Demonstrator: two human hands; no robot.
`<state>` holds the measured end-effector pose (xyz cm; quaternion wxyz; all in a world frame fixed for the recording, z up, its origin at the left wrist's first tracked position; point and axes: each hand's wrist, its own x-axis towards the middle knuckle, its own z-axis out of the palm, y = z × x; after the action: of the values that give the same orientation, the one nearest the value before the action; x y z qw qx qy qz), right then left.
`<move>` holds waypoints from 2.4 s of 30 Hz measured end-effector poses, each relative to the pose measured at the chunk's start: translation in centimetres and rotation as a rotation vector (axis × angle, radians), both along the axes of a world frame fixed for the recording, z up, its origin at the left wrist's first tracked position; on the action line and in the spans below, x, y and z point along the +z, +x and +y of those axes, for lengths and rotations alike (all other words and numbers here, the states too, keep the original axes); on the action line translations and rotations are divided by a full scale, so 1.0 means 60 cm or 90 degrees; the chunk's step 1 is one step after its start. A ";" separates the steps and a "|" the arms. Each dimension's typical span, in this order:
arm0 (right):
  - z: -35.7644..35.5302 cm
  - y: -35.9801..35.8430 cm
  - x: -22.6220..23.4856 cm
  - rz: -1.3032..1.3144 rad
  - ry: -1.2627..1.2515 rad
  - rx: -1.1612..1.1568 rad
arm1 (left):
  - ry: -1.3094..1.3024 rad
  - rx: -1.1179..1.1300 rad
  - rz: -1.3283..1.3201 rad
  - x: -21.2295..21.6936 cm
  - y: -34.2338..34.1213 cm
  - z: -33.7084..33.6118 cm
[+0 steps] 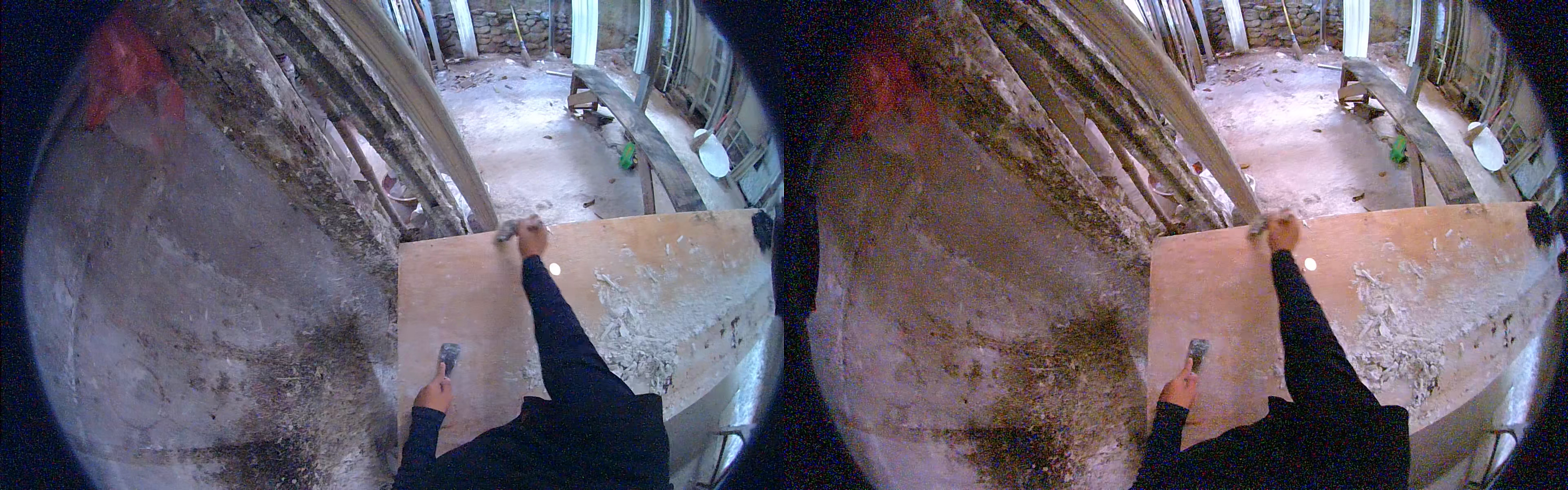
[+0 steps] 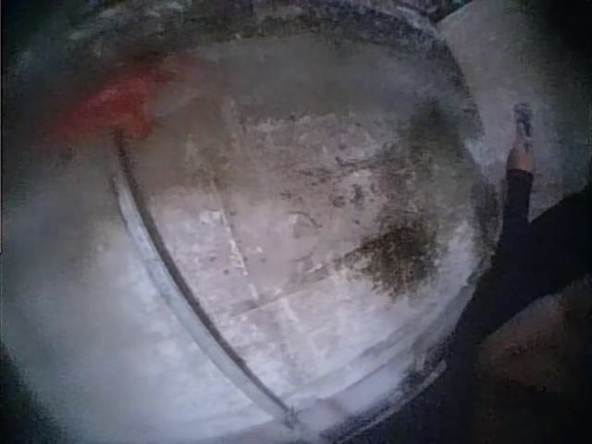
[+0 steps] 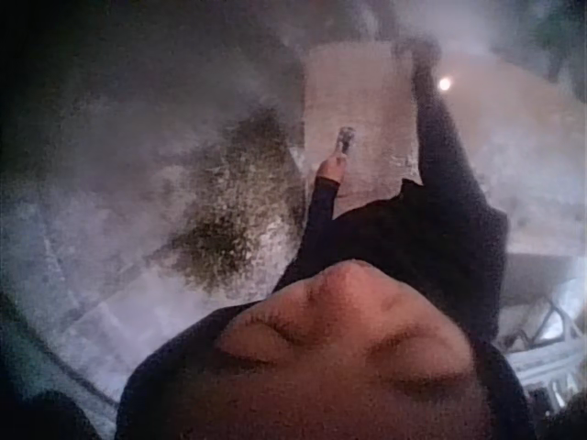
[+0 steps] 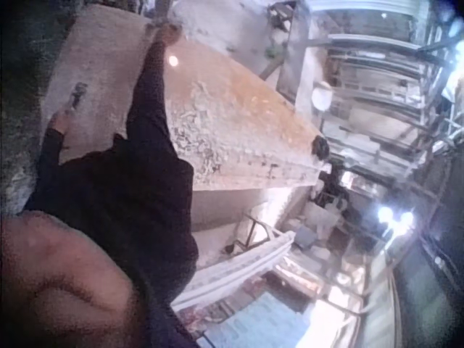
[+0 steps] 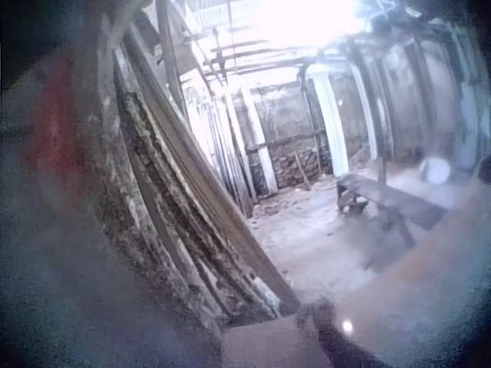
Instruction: The person scrapes dried white residue from a large wooden board using a small metal scraper. They repeatedly lift and remove chunks of the material, working across the surface of the board.
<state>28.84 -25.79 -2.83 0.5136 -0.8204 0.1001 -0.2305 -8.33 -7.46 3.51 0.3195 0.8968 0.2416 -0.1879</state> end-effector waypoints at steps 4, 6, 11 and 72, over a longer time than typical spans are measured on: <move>-0.237 -0.045 -0.004 -0.046 -0.206 -0.162 | -0.016 -0.024 -0.023 0.011 0.018 -0.013; -0.254 -0.119 0.040 0.030 -0.094 -0.171 | -0.017 0.005 -0.048 -0.008 0.003 0.005; -0.330 -0.262 0.122 -0.116 -0.192 -0.192 | -0.041 0.002 -0.048 -0.004 0.056 0.018; 0.202 -0.387 0.070 0.010 -0.033 0.426 | -0.062 0.090 -0.168 -0.046 -0.105 0.046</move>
<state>5.64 -13.65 1.36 0.5392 -0.8222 -0.1767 -0.0457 -14.63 -4.68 0.73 0.4039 0.8780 0.2505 -0.0568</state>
